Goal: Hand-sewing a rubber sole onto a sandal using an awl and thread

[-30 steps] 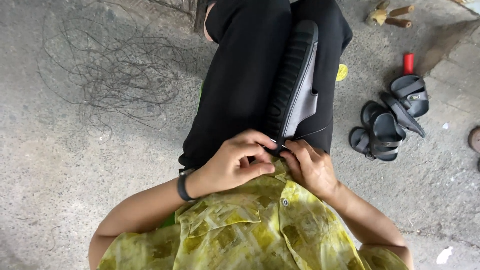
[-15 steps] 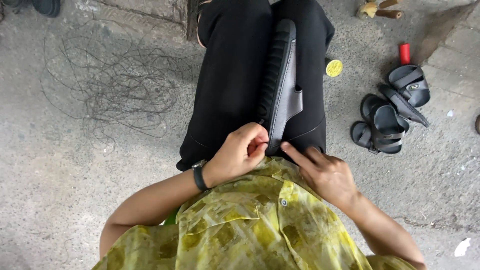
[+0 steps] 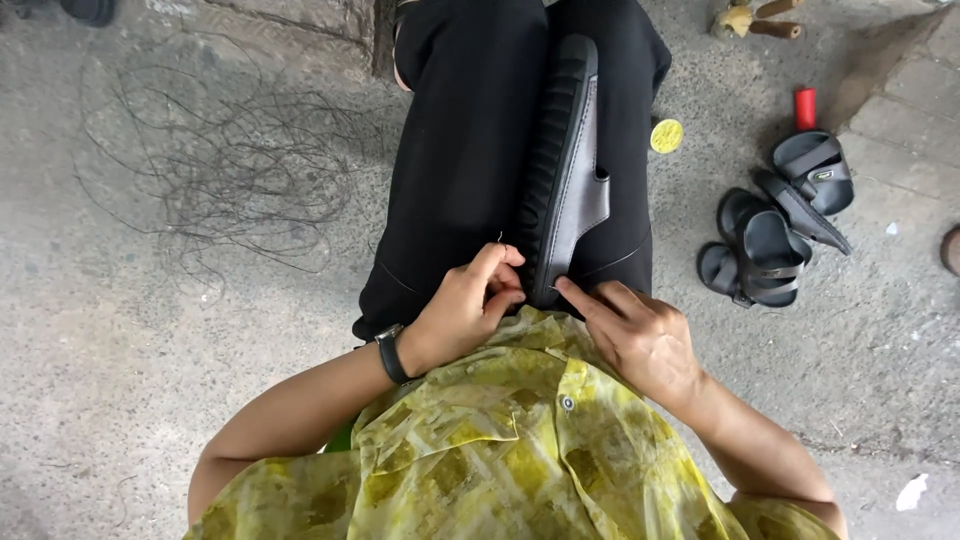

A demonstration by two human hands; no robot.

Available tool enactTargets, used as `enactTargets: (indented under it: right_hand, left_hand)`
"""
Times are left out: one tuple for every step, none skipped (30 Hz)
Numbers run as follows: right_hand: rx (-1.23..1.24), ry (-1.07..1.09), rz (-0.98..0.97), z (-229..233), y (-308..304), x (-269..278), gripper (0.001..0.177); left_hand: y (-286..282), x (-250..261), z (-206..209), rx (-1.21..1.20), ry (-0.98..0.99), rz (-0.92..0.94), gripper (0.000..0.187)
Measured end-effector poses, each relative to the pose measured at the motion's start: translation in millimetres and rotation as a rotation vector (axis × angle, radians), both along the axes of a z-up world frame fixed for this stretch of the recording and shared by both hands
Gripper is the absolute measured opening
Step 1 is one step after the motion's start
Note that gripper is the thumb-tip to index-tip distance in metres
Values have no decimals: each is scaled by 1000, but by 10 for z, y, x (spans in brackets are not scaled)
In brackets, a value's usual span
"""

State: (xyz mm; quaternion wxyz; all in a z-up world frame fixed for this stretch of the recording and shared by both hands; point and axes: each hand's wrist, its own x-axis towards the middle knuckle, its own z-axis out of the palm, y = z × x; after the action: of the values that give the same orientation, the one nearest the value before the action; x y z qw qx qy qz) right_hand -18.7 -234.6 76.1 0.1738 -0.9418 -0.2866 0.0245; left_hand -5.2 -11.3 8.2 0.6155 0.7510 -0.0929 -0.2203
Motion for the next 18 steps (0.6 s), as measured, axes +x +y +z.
enactTargets:
  right_hand:
    - [-14,-14,-11,9,13,0,40]
    - [-28,-29,-22,20,27,0,40]
    - [-31,-28,-21,-86,45,-26,40]
    - [-113,-115,-35,-193,62,-56,38]
    - [-196,-198,-52,-296,89,-110,36]
    - [-200,-193,-54,-375,133,-124,36]
    - [-109,-196,-74,-460,165,-92,27]
    - [-18,-198,-94,-537,202,-59,18]
    - [-13,-203,-82,-531,203,-75,18]
    - [63,-157,-90,-528,204,-89,17]
    - [137,-109,-106,-526,204,-114,17]
    - [139,-112,-102,-526,213,-65,17]
    - [189,-94,-118,-512,200,-73,19]
    - [239,-76,-135,-500,180,-82,23]
    - [237,-76,-134,-387,185,-48,23]
    - [250,-70,-91,-266,187,-12,24]
    - [267,-69,-50,-149,200,40,25]
    - [270,-73,-51,-81,149,65,25]
  left_hand:
    - [-8,-1,-13,2,-17,-1,34]
    - [-15,-3,-25,3,-34,-1,35]
    - [-36,17,-17,0,-34,0,35]
    - [-57,34,-10,-6,-43,6,39]
    - [-69,34,-2,-14,-48,8,42]
    - [-51,12,-17,-18,-44,5,42]
    - [-43,31,-34,-39,-42,7,43]
    - [-30,50,-43,-60,-40,8,43]
    - [4,45,-2,-56,-46,20,43]
    - [39,40,37,-95,-10,60,43]
    - [71,40,73,-136,28,92,42]
    - [86,79,60,-134,23,96,42]
    - [76,71,47,-137,38,107,42]
    - [60,61,32,-140,53,117,42]
    - [40,47,43,-142,52,118,42]
    - [17,37,62,-120,63,55,44]
    - [6,48,87,-93,68,-12,46]
    - [2,77,102,-90,64,-14,46]
